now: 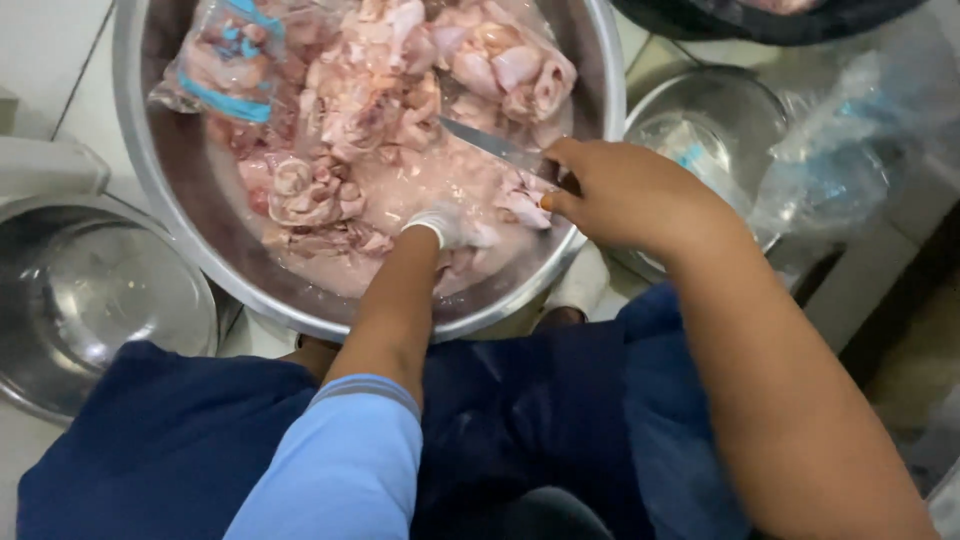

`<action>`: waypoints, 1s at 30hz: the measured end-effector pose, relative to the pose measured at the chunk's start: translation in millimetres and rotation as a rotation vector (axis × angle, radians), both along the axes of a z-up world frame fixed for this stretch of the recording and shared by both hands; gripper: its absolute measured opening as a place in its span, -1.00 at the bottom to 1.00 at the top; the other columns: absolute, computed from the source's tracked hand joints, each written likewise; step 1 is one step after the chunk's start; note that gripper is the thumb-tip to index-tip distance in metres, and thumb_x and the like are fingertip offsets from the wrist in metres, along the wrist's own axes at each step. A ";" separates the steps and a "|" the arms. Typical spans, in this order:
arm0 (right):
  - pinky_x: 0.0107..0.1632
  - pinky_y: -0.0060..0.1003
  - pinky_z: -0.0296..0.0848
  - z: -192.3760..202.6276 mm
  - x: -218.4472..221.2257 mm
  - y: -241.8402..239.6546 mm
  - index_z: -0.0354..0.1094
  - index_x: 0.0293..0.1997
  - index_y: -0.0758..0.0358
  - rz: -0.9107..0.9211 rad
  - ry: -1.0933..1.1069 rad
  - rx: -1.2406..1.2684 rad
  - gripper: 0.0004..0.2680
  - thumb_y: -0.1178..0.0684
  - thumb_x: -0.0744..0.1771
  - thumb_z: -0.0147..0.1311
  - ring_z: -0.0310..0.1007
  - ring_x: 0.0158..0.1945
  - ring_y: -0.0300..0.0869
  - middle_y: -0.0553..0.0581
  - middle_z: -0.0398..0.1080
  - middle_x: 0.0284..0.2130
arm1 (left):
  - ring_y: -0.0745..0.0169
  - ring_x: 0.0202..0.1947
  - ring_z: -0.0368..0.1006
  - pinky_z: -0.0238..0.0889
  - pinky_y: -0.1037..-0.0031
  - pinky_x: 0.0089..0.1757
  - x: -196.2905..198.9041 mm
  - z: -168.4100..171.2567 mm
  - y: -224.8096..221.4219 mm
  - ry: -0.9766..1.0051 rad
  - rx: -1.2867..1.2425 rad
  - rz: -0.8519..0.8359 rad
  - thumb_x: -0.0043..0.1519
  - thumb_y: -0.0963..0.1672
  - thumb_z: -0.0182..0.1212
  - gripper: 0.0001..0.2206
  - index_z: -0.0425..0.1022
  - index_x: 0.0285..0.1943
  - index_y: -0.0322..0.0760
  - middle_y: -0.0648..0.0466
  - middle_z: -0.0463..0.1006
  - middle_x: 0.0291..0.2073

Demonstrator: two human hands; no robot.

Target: A person is cleaning and trimming raw chicken pieces in a large metal bowl filled with water using a knife.

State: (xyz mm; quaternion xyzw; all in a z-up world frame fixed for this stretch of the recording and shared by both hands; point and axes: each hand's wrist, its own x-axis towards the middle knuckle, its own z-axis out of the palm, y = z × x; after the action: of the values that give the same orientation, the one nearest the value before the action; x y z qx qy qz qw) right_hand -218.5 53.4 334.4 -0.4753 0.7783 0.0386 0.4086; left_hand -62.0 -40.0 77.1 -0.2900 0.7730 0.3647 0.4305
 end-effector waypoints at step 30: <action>-0.03 0.20 0.40 -16.9 -0.6 -2.0 0.33 0.14 0.21 0.029 0.033 -0.050 -0.70 -0.12 0.36 0.00 0.47 -0.05 0.33 0.42 0.47 -0.19 | 0.00 0.20 0.27 0.27 0.00 0.04 -58.4 -23.4 63.0 0.368 -0.354 -0.594 0.28 0.02 -0.03 -0.57 0.38 0.30 -0.15 0.02 0.44 0.17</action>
State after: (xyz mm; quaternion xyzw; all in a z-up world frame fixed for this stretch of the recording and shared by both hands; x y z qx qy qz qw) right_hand -219.0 51.4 317.5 -0.4958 0.7788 0.0329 0.3829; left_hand -120.4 23.0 53.7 -0.0530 0.9385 0.1312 0.3150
